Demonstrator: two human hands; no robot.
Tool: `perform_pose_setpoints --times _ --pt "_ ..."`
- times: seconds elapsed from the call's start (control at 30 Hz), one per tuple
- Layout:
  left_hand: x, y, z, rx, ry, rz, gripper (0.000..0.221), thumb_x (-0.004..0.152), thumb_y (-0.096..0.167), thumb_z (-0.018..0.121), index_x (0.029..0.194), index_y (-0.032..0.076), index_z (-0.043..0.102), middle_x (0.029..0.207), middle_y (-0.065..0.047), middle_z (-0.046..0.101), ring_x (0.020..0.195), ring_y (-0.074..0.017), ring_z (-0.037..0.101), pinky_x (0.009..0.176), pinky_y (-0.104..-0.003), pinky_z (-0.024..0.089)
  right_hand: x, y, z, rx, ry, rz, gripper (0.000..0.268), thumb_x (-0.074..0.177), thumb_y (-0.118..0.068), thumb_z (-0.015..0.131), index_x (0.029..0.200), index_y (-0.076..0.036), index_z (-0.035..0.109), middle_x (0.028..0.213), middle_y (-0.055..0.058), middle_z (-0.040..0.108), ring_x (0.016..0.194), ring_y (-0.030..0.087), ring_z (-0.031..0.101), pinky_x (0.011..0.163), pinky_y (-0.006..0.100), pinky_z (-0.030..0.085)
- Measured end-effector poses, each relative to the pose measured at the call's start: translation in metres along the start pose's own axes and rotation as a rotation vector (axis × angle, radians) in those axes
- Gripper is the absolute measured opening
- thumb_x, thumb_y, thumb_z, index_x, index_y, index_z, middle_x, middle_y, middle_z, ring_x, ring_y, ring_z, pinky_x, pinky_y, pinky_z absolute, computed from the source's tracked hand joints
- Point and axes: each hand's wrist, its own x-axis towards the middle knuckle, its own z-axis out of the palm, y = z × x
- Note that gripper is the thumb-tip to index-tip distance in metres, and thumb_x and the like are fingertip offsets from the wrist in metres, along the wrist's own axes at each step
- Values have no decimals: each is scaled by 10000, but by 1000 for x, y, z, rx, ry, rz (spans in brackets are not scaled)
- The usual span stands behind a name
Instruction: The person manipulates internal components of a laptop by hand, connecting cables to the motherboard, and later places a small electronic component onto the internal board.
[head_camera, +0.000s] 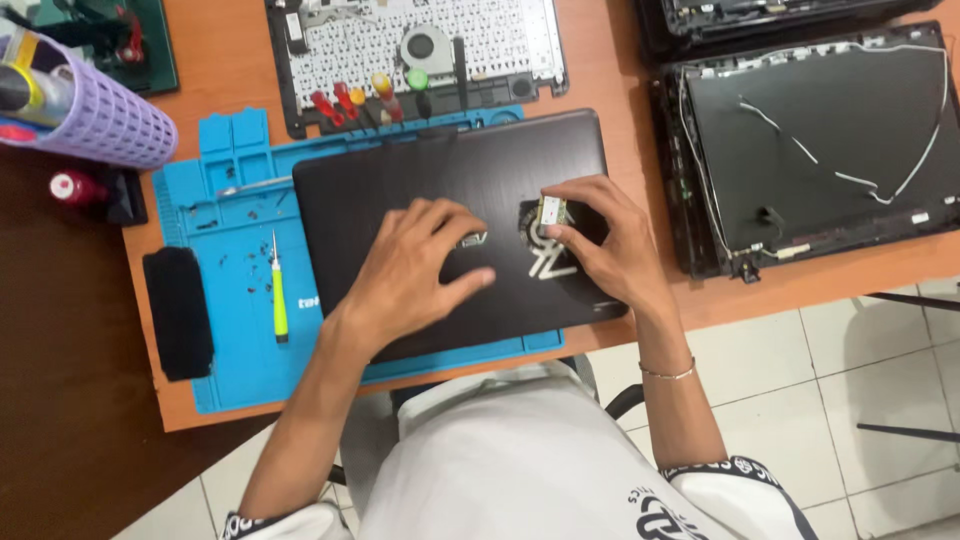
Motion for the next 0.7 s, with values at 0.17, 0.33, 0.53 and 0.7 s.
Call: perform_pose_setpoints --times 0.17,0.33,0.53,0.7 --pt "-40 9 34 114 31 19 822 696 457 865 1369 77 585 1455 -163 498 1370 -335 433 1163 -563 259 -37 11 -1 -10 32 -73 376 832 -69 812 1199 -66 730 1384 108 624 1352 304 561 1132 428 455" --pt "-59 13 50 173 53 32 901 640 449 877 1401 93 553 1489 -162 479 1407 -319 398 1190 -592 214 -54 20 -1 -10 32 -59 360 846 -93 805 1198 -77 731 1435 96 606 1436 319 503 1183 453 409" --pt "-66 3 66 294 176 224 678 794 397 851 1349 78 627 1414 -130 584 1361 -296 517 1193 -576 329 -55 23 -1 68 13 -11 364 843 -134 808 1198 -99 736 1433 78 611 1451 296 502 1197 436 411" --pt "-70 -2 72 287 238 308 476 821 329 837 1179 44 706 1256 -118 687 1238 -290 639 1105 -524 468 -57 25 -5 96 31 -12 369 838 -141 821 1197 -103 744 1429 83 612 1447 292 500 1216 444 406"
